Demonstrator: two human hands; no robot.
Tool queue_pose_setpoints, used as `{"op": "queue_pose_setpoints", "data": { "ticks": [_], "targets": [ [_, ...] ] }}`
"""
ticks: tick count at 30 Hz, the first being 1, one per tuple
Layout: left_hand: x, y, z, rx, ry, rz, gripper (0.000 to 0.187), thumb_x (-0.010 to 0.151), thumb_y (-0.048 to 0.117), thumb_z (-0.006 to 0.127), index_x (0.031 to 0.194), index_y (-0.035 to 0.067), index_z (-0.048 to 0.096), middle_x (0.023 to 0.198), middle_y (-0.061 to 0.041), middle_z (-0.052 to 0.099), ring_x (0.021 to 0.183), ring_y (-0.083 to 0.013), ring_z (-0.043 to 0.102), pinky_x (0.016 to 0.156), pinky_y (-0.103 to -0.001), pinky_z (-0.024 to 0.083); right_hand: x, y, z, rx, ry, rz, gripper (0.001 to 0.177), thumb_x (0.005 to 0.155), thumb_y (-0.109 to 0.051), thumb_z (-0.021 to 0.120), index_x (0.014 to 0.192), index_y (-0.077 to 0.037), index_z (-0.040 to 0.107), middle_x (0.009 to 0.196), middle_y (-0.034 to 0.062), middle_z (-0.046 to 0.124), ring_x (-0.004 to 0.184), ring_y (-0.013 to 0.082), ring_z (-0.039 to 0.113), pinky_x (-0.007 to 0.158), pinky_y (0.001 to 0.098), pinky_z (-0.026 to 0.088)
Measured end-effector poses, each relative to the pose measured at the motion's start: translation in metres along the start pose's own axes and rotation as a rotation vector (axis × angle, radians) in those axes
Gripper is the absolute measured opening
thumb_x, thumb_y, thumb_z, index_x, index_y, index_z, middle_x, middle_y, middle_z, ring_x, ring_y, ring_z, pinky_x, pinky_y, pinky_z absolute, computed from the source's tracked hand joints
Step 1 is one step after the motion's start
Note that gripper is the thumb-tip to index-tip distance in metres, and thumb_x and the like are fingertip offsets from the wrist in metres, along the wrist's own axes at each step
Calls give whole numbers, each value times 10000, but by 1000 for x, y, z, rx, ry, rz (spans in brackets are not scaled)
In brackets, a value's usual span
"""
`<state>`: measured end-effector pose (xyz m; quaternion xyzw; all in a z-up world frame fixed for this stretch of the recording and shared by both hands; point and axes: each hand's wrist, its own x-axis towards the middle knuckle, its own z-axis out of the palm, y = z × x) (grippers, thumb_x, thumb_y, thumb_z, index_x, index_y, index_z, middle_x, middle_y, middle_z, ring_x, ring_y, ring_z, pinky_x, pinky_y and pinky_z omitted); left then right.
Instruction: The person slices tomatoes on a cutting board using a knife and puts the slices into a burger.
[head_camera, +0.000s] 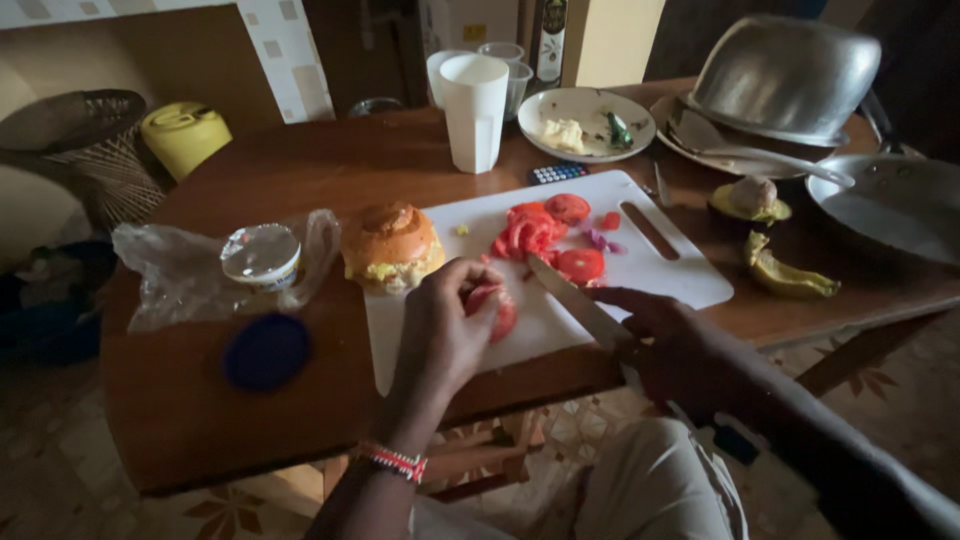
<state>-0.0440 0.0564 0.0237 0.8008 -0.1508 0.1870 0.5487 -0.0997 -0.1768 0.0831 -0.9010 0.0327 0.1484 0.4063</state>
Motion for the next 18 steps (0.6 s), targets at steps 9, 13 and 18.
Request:
{"op": "queue_pose_setpoints", "data": {
  "ticks": [9,13,18],
  "targets": [
    [-5,-4,-2,213,-64,405,216,775,142,824,922,59,690,980,-147,731,952,-362,677,870,-451,524,-32,-9,27,69,92,-35,666,926,-138,576,1561,-315,481,681,97,645,458,168,557,443,364,492],
    [-7,-5,-4,284,-157,376,259,738,90,815,962,56,688,1108,-161,705,1028,-395,610,906,-451,500,-34,-13,40,12,163,-144,665,915,-150,614,1556,-269,482,707,69,689,539,119,550,479,341,491],
    [-12,-22,3,112,-10,529,379,791,81,826,1104,-3,630,1148,-189,664,1139,-398,619,1005,-447,502,-33,-16,49,-179,270,-282,566,925,-131,601,1478,-176,493,768,83,723,614,138,677,564,343,523]
  ]
}}
